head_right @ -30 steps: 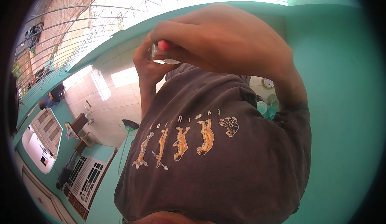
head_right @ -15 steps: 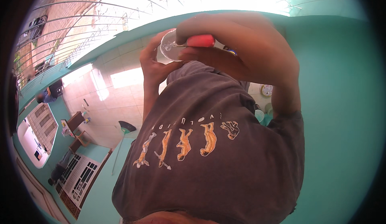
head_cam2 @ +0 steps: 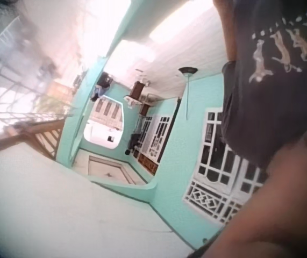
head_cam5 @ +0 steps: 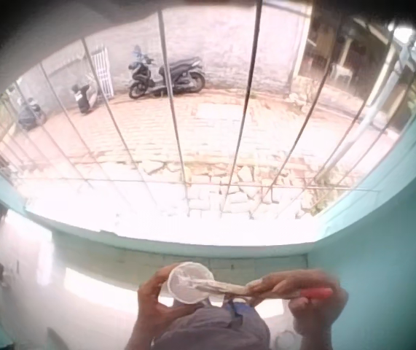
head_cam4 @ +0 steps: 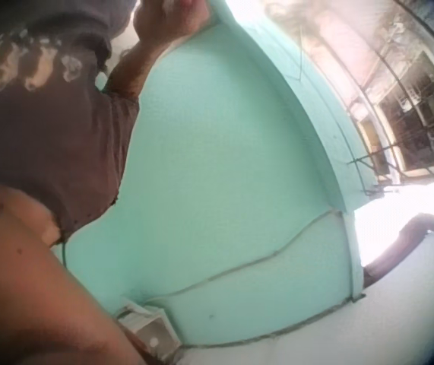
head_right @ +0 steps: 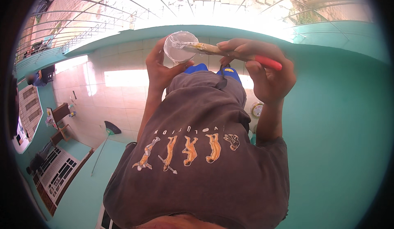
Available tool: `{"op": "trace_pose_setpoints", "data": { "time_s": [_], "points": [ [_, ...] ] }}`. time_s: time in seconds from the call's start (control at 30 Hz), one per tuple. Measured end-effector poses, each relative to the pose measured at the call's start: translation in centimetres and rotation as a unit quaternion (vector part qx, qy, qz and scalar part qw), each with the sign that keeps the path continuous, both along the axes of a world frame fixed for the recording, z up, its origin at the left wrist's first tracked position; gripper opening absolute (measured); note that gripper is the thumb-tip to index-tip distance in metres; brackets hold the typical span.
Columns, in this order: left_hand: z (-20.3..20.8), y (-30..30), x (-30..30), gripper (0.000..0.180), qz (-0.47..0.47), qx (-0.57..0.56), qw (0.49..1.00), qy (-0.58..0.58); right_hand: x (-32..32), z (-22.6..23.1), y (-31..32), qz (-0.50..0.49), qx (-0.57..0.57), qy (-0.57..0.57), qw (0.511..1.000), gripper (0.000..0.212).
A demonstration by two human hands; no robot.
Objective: The person paints a metal railing on a balcony using a paintbrush and a small container of white paint. They repeatedly dip the brush into the container and apply paint to the vertical bars of the railing.
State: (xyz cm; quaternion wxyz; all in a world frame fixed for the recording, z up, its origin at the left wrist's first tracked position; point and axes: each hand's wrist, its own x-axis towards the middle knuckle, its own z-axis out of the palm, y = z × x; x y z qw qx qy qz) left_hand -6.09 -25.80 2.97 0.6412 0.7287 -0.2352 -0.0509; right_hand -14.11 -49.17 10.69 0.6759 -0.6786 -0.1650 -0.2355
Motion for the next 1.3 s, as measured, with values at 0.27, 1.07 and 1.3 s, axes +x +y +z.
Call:
{"op": "trace_pose_setpoints", "data": {
  "time_s": [0.27,1.07,1.3],
  "points": [
    [0.1,0.2,0.3,0.068,0.033,-0.008,0.999,-0.016,-0.4,-1.4,0.5,-0.051,0.042,-0.024,0.998,0.034],
    [1.0,1.1,0.8,0.071,0.032,0.013,0.999,-0.001,0.1,-1.3,1.1,-0.064,0.014,-0.012,0.998,0.038],
    [0.7,1.2,0.8,0.070,0.035,0.005,0.999,-0.011,0.3,-1.3,1.4,-0.055,0.021,-0.028,0.998,0.032]
  ]
}}
